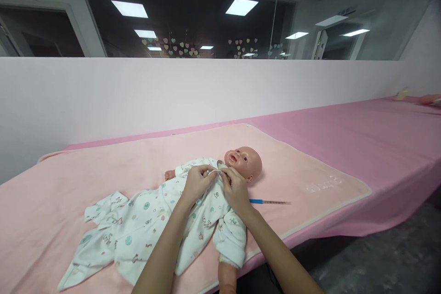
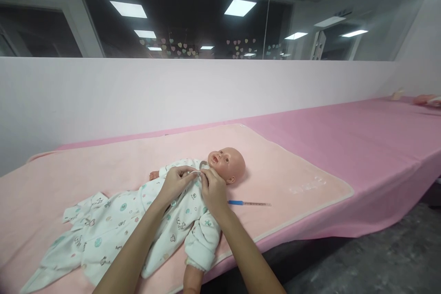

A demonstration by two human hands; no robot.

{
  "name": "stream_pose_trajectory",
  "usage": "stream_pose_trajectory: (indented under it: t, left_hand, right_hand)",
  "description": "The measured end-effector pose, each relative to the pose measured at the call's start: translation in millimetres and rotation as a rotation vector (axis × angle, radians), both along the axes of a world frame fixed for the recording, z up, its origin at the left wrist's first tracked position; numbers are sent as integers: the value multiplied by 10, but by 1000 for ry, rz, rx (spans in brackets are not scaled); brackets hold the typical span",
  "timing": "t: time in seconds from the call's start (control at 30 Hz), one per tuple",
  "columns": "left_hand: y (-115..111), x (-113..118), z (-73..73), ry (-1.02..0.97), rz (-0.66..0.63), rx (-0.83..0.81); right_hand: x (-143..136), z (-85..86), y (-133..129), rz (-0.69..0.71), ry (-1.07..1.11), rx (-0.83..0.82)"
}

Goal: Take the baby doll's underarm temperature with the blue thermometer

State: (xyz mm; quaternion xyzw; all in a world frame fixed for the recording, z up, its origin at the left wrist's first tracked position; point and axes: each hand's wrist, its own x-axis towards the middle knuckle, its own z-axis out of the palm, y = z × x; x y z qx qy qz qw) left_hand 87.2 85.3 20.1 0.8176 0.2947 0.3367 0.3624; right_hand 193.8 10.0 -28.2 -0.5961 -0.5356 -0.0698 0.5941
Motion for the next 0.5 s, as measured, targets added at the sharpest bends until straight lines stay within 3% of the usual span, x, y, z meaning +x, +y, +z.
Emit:
stream_pose_trajectory:
  t: [0.3, 0.5]
  left_hand:
    - [3, 3, -6, 41, -103, 14]
    - [11, 20, 4, -10, -150, -96]
  right_hand:
    - [10, 15, 0, 14, 1, 14]
    - [-10, 7, 3, -77, 49, 88]
